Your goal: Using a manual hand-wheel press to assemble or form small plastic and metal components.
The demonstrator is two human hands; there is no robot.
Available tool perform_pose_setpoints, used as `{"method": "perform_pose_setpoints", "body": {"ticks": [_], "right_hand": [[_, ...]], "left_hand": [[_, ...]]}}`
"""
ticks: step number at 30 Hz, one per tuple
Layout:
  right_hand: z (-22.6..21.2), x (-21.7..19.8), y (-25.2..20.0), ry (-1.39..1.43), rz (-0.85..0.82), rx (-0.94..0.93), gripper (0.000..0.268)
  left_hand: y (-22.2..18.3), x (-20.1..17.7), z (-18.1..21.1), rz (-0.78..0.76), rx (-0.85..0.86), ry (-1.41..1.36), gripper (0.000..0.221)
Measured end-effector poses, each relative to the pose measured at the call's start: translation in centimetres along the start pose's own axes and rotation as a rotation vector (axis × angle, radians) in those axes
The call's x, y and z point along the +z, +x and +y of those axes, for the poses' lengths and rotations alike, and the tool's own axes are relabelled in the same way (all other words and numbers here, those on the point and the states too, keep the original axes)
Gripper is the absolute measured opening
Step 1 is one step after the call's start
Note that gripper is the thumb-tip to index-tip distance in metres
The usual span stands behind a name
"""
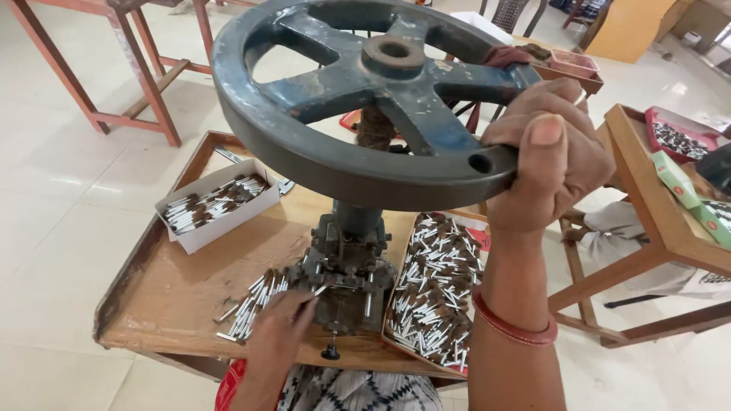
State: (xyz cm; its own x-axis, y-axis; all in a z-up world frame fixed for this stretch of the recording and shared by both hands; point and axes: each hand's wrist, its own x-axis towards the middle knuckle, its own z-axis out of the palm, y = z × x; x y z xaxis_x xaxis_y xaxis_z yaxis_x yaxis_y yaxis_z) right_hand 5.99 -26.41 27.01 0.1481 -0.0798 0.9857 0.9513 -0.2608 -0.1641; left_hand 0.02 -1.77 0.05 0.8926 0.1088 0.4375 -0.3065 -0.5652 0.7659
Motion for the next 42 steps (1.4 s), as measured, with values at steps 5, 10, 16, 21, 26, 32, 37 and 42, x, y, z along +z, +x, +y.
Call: {"method": "perform_pose_setpoints", "body": {"ticks": [5,10,16,21,26,32,37,42], "right_hand": [[-1.0,0.3,0.6,-0.006,-0.027,0.008,0.058],[-1.7,0.4,0.6,-0.066,-0.039,0.003,0.056],[-1.7,0.6,0.7,-0.075,-0.052,-0.006,0.055],[-1.9,0.5,0.8,-0.036,-0.049,-0.019,0.054],[-1.9,0.4,0.7,-0.059,-0.061,0.011,0.053],[-1.6,0.2,0.4,-0.046,-0.066,0.013,0.055],[-1.5,0.1,0.4,-0.059,-0.056,0.015,0.056],[-2.0,-0.4,0.6,-0.089,-0.116,0.026,0.055]], "left_hand": [[1.4,5.3,0.2,-0.036,0.127,0.153,0.015],[1.7,5.3,0.1,-0.058,0.156,0.247,0.023],[1.0,3.5,0.0,-0.065,0.292,0.430,0.067],[0.8,4.1,-1.1,-0.230,0.228,0.470,0.064],[0.9,3.9,-1.5,-0.212,0.207,0.440,0.066],[1.2,2.8,-1.6,-0.185,0.254,0.390,0.064],[1.2,2.7,-1.3,-0.193,0.313,0.414,0.066],[0.2,3.1,-0.5,-0.083,0.319,0.398,0.055]]}}
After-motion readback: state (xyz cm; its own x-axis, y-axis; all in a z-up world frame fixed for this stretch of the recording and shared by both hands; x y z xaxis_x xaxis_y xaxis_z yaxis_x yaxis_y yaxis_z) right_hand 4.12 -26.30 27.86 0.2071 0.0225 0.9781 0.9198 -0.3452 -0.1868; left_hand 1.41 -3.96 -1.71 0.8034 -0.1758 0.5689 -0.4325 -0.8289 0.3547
